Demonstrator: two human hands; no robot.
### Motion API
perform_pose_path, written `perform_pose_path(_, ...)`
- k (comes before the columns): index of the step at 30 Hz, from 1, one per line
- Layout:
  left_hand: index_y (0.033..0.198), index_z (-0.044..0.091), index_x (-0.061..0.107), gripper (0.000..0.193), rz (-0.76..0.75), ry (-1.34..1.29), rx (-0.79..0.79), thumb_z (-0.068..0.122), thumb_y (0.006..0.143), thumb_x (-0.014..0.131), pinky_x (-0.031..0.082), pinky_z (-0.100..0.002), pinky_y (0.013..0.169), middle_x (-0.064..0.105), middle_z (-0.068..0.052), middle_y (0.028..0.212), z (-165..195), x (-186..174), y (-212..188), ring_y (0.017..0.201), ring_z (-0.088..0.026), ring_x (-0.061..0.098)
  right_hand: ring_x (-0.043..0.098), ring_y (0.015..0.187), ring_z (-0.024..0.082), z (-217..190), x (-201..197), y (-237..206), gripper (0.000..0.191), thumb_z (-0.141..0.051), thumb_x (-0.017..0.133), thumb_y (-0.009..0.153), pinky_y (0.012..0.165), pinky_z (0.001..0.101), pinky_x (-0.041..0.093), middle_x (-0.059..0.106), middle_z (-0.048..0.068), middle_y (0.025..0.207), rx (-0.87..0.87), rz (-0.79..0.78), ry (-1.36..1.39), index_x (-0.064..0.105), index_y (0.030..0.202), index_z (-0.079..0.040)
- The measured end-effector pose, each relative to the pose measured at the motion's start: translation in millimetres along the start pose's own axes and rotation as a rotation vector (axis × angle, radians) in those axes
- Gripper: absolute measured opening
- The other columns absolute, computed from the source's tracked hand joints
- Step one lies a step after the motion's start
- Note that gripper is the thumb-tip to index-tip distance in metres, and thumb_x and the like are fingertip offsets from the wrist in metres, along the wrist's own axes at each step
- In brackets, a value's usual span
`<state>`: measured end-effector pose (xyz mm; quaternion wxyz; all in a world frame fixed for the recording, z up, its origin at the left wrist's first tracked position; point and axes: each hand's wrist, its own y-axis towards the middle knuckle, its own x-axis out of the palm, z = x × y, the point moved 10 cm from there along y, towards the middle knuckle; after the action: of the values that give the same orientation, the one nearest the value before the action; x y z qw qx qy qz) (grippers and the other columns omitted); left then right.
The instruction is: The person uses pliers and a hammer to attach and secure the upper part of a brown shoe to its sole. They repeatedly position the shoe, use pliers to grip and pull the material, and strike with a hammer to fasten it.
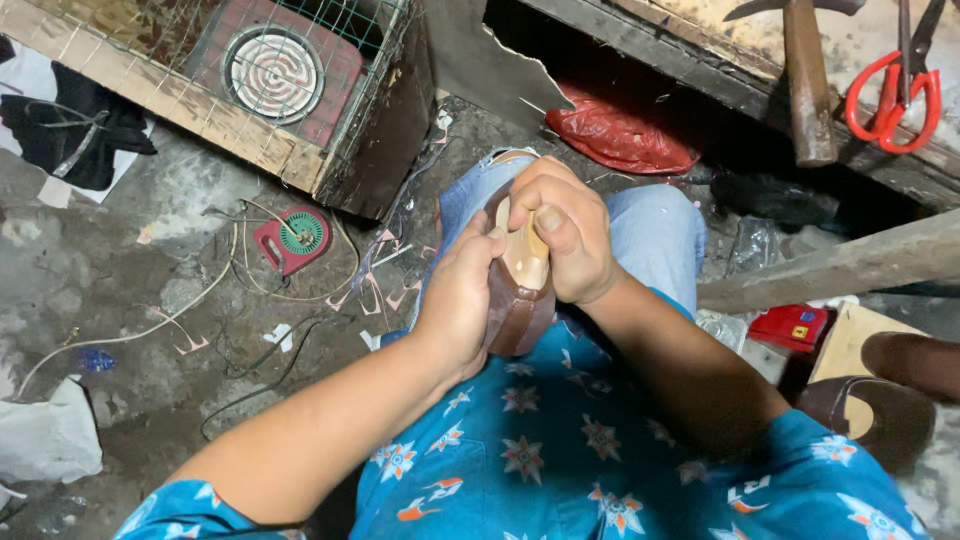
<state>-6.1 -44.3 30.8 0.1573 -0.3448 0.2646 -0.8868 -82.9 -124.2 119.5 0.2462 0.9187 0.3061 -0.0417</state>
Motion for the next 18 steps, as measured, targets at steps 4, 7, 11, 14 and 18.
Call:
perform_pose_path(4,0.153,0.004,0.04,0.062,-0.252,0.205,0.035,0.031,0.098,0.045,0.041,-0.033,0.111,0.052,-0.015,0.15,10.1,30.7,4.8,0.137,-0.023,0.051,0.055,0.09,0.024,25.0,-16.0,-4.6,0.065,-0.055,0.033,0.112,0.086,0.0336,0.044,0.058,0.013,0.094,0.081,0.039,0.131,0.06,0.087,-0.001)
perform_pose_path(7,0.153,-0.006,0.051,0.074,-0.265,0.343,-0.227,0.051,0.11,0.036,0.046,-0.05,0.095,0.06,-0.039,0.137,-2.6,24.8,-3.5,0.112,-0.042,0.06,0.054,0.091,0.023,49.9,-33.4,-7.6,0.07,-0.057,0.03,0.113,0.087,0.0334,0.044,0.059,0.013,0.096,0.19,0.046,0.347,0.06,0.084,0.0)
perform_pose_path(11,0.148,0.004,0.05,0.081,-0.319,1.009,0.502,0.059,0.089,0.056,0.046,-0.04,0.107,0.062,-0.018,0.131,49.4,42.8,-51.1,0.126,-0.026,0.06,0.055,0.094,0.023,69.6,-48.1,-15.4,0.066,-0.052,0.031,0.115,0.093,0.0356,0.046,0.057,0.013,0.091,0.236,0.094,0.618,0.057,0.082,-0.001)
perform_pose_path(14,0.145,-0.002,0.044,0.099,-0.24,1.195,0.981,0.053,0.071,0.082,0.046,-0.046,0.104,0.053,-0.026,0.129,59.8,64.6,-90.4,0.12,-0.039,0.055,0.055,0.091,0.023,78.0,-51.0,-24.4,0.065,-0.05,0.03,0.115,0.09,0.0364,0.046,0.058,0.014,0.09,0.255,0.284,0.62,0.056,0.08,-0.002)
perform_pose_path(18,0.138,-0.001,0.046,0.086,-0.018,1.06,1.139,0.036,0.074,0.09,0.047,-0.043,0.111,0.055,-0.021,0.135,76.3,49.8,-88.8,0.125,-0.037,0.059,0.055,0.094,0.021,67.2,-43.4,-31.6,0.053,-0.045,0.033,0.116,0.092,0.0354,0.046,0.058,0.012,0.096,0.25,0.532,0.56,0.056,0.092,-0.003)
